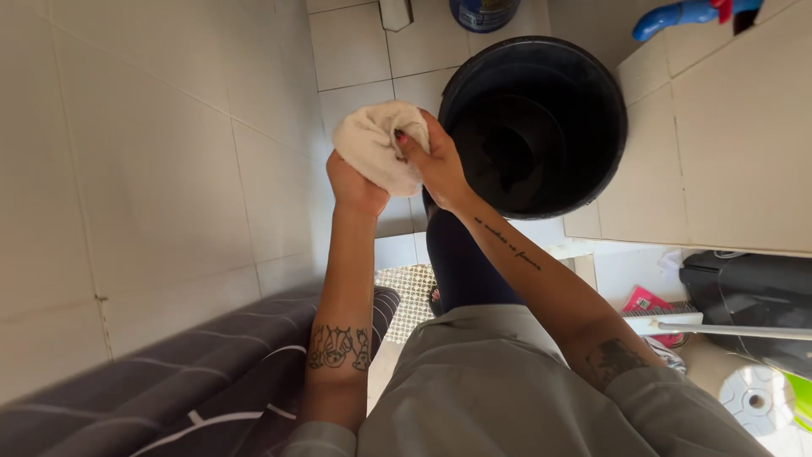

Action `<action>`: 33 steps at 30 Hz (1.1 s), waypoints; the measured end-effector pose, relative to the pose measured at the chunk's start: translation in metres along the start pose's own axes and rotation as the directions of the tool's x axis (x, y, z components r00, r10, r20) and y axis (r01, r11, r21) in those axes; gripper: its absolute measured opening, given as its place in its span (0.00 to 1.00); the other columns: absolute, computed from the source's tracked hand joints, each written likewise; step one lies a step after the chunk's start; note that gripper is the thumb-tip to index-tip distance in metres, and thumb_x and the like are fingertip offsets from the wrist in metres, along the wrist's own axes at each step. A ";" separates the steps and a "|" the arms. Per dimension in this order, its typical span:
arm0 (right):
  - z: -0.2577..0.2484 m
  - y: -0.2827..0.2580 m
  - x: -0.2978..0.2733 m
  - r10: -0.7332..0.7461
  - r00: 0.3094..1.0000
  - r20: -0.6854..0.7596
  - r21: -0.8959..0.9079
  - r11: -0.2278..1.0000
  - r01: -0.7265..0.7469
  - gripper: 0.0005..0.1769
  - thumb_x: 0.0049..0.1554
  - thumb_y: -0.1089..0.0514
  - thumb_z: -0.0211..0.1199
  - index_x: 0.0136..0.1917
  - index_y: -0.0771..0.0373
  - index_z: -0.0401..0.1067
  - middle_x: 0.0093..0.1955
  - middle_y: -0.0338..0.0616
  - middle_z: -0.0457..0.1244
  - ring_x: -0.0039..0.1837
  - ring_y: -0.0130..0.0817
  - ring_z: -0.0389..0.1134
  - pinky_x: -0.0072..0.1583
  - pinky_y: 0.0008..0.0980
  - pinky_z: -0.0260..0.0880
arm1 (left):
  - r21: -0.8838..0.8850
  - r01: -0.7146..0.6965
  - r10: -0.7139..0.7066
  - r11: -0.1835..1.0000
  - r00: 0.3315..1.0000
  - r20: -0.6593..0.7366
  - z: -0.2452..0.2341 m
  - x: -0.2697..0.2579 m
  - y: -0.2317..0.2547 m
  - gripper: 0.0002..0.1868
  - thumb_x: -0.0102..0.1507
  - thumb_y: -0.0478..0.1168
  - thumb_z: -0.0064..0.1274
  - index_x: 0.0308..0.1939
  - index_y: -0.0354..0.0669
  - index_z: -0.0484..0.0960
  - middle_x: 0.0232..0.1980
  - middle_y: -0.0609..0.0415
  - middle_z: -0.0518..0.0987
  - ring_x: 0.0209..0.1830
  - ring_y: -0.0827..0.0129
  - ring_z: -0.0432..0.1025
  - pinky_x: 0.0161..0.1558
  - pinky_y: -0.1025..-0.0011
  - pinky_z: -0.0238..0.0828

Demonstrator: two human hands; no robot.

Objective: Cleaning a bathroom shelf, toiletries, and soap tray with a cloth.

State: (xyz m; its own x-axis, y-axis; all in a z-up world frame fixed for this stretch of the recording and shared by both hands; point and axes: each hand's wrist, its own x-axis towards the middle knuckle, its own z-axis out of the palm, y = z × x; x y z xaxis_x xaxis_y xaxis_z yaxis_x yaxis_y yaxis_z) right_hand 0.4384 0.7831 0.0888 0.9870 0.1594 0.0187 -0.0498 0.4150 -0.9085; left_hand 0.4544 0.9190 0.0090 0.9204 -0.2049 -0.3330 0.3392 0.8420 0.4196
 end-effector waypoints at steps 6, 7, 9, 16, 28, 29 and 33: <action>-0.004 0.043 0.110 0.077 0.997 -0.024 -0.021 0.997 -0.078 0.21 0.67 0.57 0.58 0.72 0.62 0.65 0.62 0.38 0.66 0.64 0.26 0.66 0.65 0.27 0.69 | -0.105 -0.024 0.014 0.994 0.995 -0.095 -0.006 0.092 0.061 0.24 0.71 0.46 0.32 0.61 0.32 0.73 0.58 0.42 0.78 0.56 0.53 0.74 0.56 0.58 0.76; -0.015 0.054 0.134 0.080 0.996 -0.029 -0.016 0.997 -0.081 0.21 0.67 0.57 0.58 0.72 0.62 0.65 0.62 0.38 0.66 0.64 0.26 0.66 0.65 0.27 0.69 | -0.101 -0.019 0.009 0.995 0.995 -0.099 -0.007 0.112 0.069 0.24 0.71 0.46 0.32 0.61 0.32 0.73 0.58 0.42 0.78 0.56 0.53 0.74 0.56 0.58 0.76; -0.038 0.075 0.183 0.125 0.972 -0.201 -0.033 0.990 -0.134 0.18 0.68 0.54 0.57 0.68 0.62 0.70 0.58 0.36 0.68 0.60 0.24 0.66 0.61 0.25 0.68 | -0.116 0.028 -0.030 0.993 0.999 -0.020 0.005 0.168 0.074 0.22 0.73 0.45 0.31 0.60 0.32 0.73 0.56 0.43 0.78 0.55 0.54 0.74 0.56 0.59 0.75; -0.170 0.130 0.269 0.136 0.721 -0.679 -0.030 0.977 -0.212 0.18 0.69 0.50 0.54 0.64 0.64 0.73 0.52 0.35 0.67 0.53 0.20 0.64 0.55 0.23 0.66 | -0.136 0.320 -0.279 0.937 0.925 0.257 0.038 0.355 0.020 0.17 0.78 0.39 0.30 0.55 0.30 0.74 0.51 0.45 0.77 0.51 0.58 0.74 0.55 0.63 0.74; -0.272 0.183 0.126 0.438 0.224 -0.871 0.413 0.898 -0.150 0.16 0.68 0.56 0.50 0.63 0.65 0.70 0.59 0.49 0.70 0.60 0.39 0.73 0.61 0.32 0.72 | 0.226 0.832 -0.768 0.507 0.555 -0.319 0.030 0.363 -0.081 0.20 0.74 0.48 0.35 0.51 0.37 0.78 0.44 0.53 0.81 0.44 0.67 0.77 0.46 0.67 0.78; -0.284 0.217 0.105 0.478 0.112 -0.871 0.464 0.876 -0.132 0.16 0.66 0.58 0.50 0.64 0.65 0.68 0.59 0.49 0.69 0.59 0.42 0.73 0.59 0.35 0.73 | 0.269 0.861 -0.787 0.432 0.505 -0.353 0.032 0.366 -0.084 0.20 0.73 0.49 0.36 0.51 0.39 0.78 0.44 0.53 0.81 0.42 0.67 0.78 0.44 0.67 0.79; -0.318 0.328 0.045 0.546 -0.236 -0.804 0.546 0.835 0.069 0.25 0.61 0.68 0.56 0.71 0.67 0.60 0.58 0.56 0.66 0.56 0.51 0.70 0.54 0.42 0.76 | 0.406 0.893 -0.832 0.196 0.370 -0.413 -0.029 0.376 -0.125 0.21 0.71 0.52 0.39 0.48 0.41 0.81 0.38 0.52 0.81 0.31 0.68 0.77 0.31 0.68 0.76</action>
State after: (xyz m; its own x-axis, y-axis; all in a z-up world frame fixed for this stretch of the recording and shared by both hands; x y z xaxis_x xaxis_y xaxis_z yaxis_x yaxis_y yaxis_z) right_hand 0.5150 0.6416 -0.3411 -0.1379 -0.5315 -0.8358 -0.0564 0.8467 -0.5291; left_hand 0.7526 0.7514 -0.1925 -0.0216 -0.5702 -0.8212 0.9670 -0.2206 0.1277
